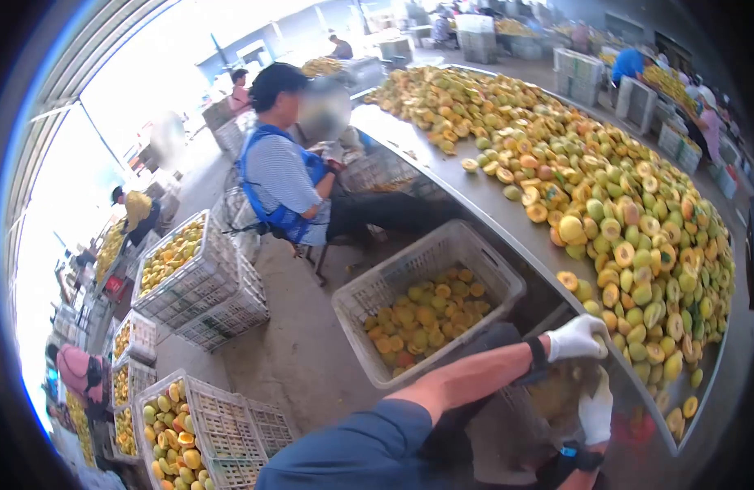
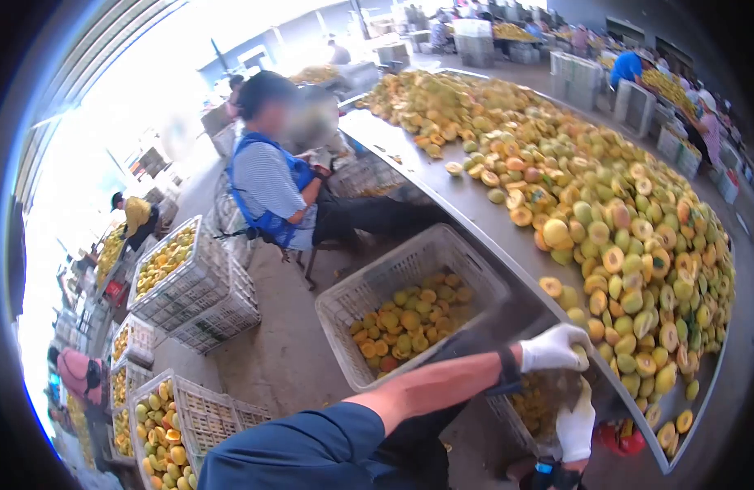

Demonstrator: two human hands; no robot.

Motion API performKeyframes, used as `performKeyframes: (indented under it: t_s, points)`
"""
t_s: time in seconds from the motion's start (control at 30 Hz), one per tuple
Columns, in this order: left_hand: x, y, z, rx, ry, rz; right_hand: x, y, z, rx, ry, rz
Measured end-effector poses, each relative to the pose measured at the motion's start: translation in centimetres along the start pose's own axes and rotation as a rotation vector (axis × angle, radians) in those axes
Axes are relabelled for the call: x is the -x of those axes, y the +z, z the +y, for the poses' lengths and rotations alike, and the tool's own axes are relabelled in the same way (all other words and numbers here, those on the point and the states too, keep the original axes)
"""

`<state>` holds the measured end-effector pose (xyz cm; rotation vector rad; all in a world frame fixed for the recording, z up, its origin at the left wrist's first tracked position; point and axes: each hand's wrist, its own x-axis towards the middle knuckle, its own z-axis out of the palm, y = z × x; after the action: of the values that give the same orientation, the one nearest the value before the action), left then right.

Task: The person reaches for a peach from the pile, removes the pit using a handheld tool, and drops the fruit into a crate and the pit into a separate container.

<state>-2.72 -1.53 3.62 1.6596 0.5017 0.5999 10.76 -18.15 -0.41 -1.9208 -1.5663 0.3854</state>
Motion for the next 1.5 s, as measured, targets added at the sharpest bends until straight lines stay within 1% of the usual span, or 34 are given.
performKeyframes:
  t_s: [0.03,0.07,0.1,0.13,0.2,0.27,0.33,0.4,0.47,0.53,0.57,0.6,0.67,0.7,0.77,0.8,0.83,0.87,0.9,0.93,1.0,1.03,1.07,1.1,1.13,1.17,1.23,1.27,1.33,1.4,1.43,1.47,1.5]
  points:
    - [0.3,-0.2,0.3,-0.006,0.046,-0.031,0.1,-0.5,-0.8,0.023,0.088,-0.069]
    - [0.3,-0.4,0.6,0.010,0.069,-0.043,0.2,-0.9,-1.3,0.114,0.133,-0.136]
    - [0.2,-1.0,0.9,0.005,0.121,-0.022,0.5,-0.6,-0.3,0.137,0.114,-0.123]
    - [0.3,-1.7,1.5,0.067,0.064,0.030,0.6,-0.5,-0.3,0.183,0.100,-0.112]
    - [1.5,-4.3,4.2,0.083,0.054,0.098,0.4,-1.1,-1.2,0.223,0.099,-0.160]
    - [2.4,-7.7,4.5,0.005,0.027,0.206,0.1,-1.4,-1.9,0.176,0.100,-0.194]
    - [4.5,-11.0,6.7,-0.314,0.074,0.266,-0.5,-1.4,-2.8,0.206,0.150,-0.227]
    - [6.1,-15.2,5.4,-0.678,-0.001,0.272,-0.9,-1.5,-3.5,0.236,0.151,-0.243]
    - [7.1,-17.6,6.1,-1.137,-0.257,0.130,-1.3,-1.6,-3.9,0.221,0.160,-0.274]
    - [6.5,-18.8,5.2,-1.229,-0.309,0.191,-1.7,-1.5,-4.3,0.215,0.140,-0.302]
    - [5.4,-19.0,4.5,-1.204,-0.199,0.243,-1.9,-1.6,-4.6,0.215,0.149,-0.291]
    - [3.6,-19.0,3.6,-1.094,-0.122,0.274,-1.9,-1.7,-4.9,0.221,0.154,-0.313]
    - [-0.6,-18.5,1.8,-0.920,-0.037,0.270,-1.9,-1.8,-5.1,0.239,0.165,-0.337]
    - [-2.8,-18.0,1.4,-0.913,-0.031,0.267,-1.9,-1.7,-5.0,0.246,0.178,-0.359]
    - [-7.3,-16.7,1.5,-0.933,-0.112,0.185,-2.0,-1.6,-5.0,0.260,0.211,-0.399]
    - [-9.9,-17.1,0.1,-0.967,-0.131,0.158,-2.0,-1.7,-5.0,0.271,0.228,-0.406]
    - [-11.4,-16.8,-0.5,-1.034,-0.118,0.184,-1.9,-1.8,-4.9,0.270,0.233,-0.398]
    - [-12.8,-16.5,-1.0,-1.102,-0.106,0.208,-1.8,-1.7,-4.6,0.268,0.239,-0.392]
    - [-14.2,-16.5,-1.5,-1.091,-0.189,0.160,-1.6,-1.6,-4.1,0.263,0.238,-0.366]
    - [-15.2,-16.5,-2.1,-1.127,-0.161,0.159,-1.8,-1.7,-3.9,0.261,0.253,-0.364]
    - [-16.8,-17.0,-3.2,-1.189,-0.237,0.106,-1.7,-2.0,-3.9,0.258,0.257,-0.349]
    - [-17.4,-17.9,-4.6,-1.152,-0.235,0.088,-1.6,-1.9,-3.6,0.252,0.272,-0.354]
    - [-17.1,-18.2,-5.2,-1.065,-0.132,0.134,-1.6,-1.7,-3.4,0.250,0.260,-0.338]
    - [-16.7,-18.6,-5.7,-0.960,-0.117,0.161,-1.8,-1.7,-3.3,0.248,0.244,-0.319]
    - [-16.1,-18.7,-5.4,-0.856,-0.099,0.190,-2.0,-1.7,-3.4,0.245,0.247,-0.315]
    - [-15.6,-18.7,-5.0,-0.858,-0.095,0.185,-2.2,-1.9,-3.6,0.240,0.250,-0.334]
    - [-14.0,-19.1,-4.1,-0.074,-0.373,0.194,-2.2,-2.1,-4.0,0.230,0.255,-0.352]
    - [-13.2,-19.3,-3.7,0.181,-0.372,0.079,-2.1,-2.1,-4.3,0.215,0.246,-0.313]
    - [-10.2,-18.8,-2.8,0.521,-0.332,0.002,-2.1,-2.0,-4.8,0.190,0.233,-0.274]
    - [-7.0,-16.3,0.0,0.687,-0.274,-0.060,-2.2,-1.6,-5.2,0.071,0.164,-0.124]
    - [-5.6,-15.2,1.2,0.744,-0.267,-0.106,-2.1,-1.2,-5.4,0.032,0.086,-0.004]
    - [-4.5,-14.2,2.0,0.806,-0.261,-0.154,-2.1,-1.2,-5.7,0.031,0.086,-0.003]
    - [-3.5,-13.2,2.3,0.866,-0.304,-0.132,-2.3,-1.1,-6.2,-0.028,0.023,0.101]
